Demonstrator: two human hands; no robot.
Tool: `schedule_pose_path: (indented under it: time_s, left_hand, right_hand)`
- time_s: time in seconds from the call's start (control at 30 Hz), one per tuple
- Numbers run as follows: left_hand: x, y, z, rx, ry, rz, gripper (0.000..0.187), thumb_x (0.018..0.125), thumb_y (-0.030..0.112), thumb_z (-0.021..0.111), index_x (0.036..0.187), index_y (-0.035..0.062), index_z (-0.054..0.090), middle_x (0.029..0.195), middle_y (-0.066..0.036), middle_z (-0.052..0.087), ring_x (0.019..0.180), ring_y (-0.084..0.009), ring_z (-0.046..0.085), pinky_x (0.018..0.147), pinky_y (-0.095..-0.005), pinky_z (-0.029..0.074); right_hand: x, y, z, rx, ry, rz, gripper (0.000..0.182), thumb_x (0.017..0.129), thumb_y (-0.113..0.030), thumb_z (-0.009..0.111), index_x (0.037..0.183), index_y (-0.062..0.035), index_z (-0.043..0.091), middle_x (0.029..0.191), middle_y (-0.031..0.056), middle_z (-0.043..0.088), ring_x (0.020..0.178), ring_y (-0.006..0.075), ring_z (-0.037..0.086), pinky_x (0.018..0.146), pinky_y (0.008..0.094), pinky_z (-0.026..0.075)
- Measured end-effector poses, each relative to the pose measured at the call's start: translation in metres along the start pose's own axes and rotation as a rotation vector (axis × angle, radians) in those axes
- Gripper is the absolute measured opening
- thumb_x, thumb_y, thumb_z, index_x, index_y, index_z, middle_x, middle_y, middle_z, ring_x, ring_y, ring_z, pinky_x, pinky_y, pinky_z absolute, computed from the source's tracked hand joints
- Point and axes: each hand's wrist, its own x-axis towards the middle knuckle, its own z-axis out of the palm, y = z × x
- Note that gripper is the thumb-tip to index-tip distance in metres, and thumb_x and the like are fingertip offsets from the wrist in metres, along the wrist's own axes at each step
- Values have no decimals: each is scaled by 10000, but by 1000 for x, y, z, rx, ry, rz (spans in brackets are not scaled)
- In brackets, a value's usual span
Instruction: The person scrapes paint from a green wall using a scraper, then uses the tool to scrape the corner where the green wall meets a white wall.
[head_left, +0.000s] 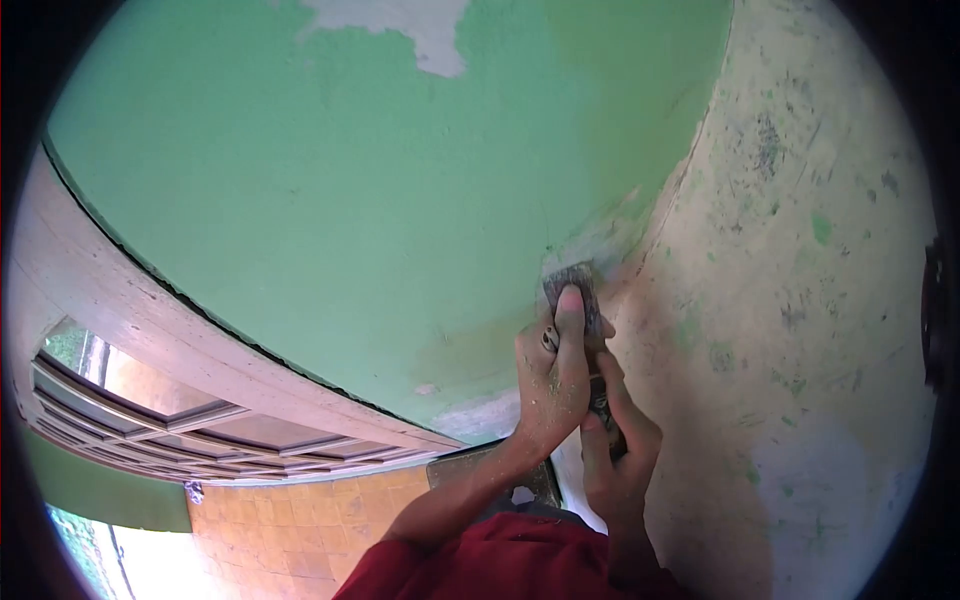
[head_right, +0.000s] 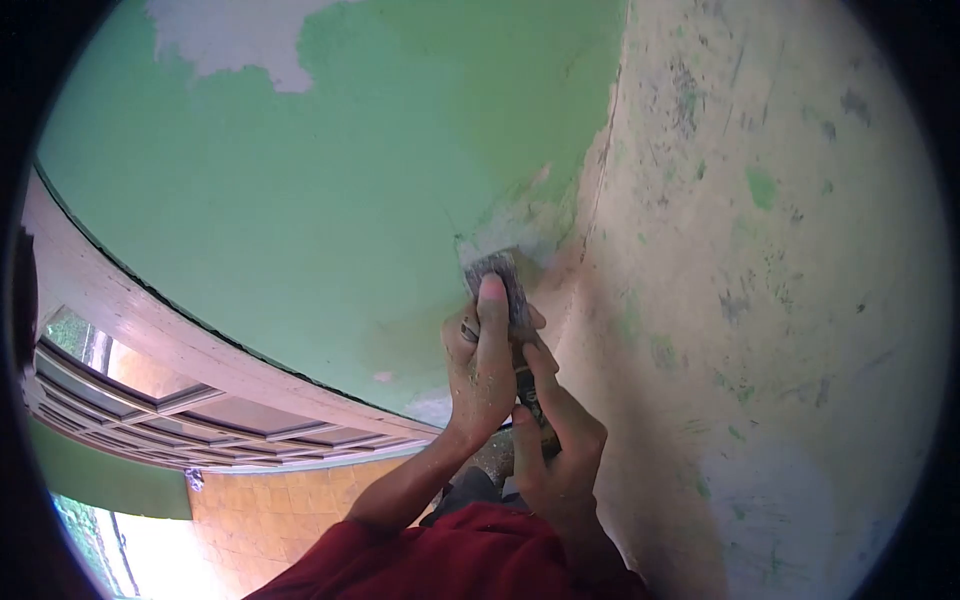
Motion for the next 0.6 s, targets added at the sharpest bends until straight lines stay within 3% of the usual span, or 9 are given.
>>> schedule_pose_path:
  time_s: [0.17, 0.6]
  left_hand:
    - [-2, 2, 0, -64, 2, -62, 592, 1051, 484, 420, 803, -23, 596, 562, -72, 580, 497, -144, 591, 467, -262, 448]
    - [0, -6, 4, -56, 39, -11, 590, 1057, 471, 412, 790, -25, 588, 570, -80, 588, 493, -140, 596, 462, -261, 448]
  right_hand:
    - [-1, 5, 2, 42, -26, 3, 513, 858, 4, 538, 1363, 91, 510, 1129, 273, 670, 947, 291, 704, 813, 354, 534]
    - [3, 4, -3, -11, -37, 31, 499, 854, 0, 547, 1346, 79, 532, 944, 233, 683, 836, 289, 700, 751, 354, 533]
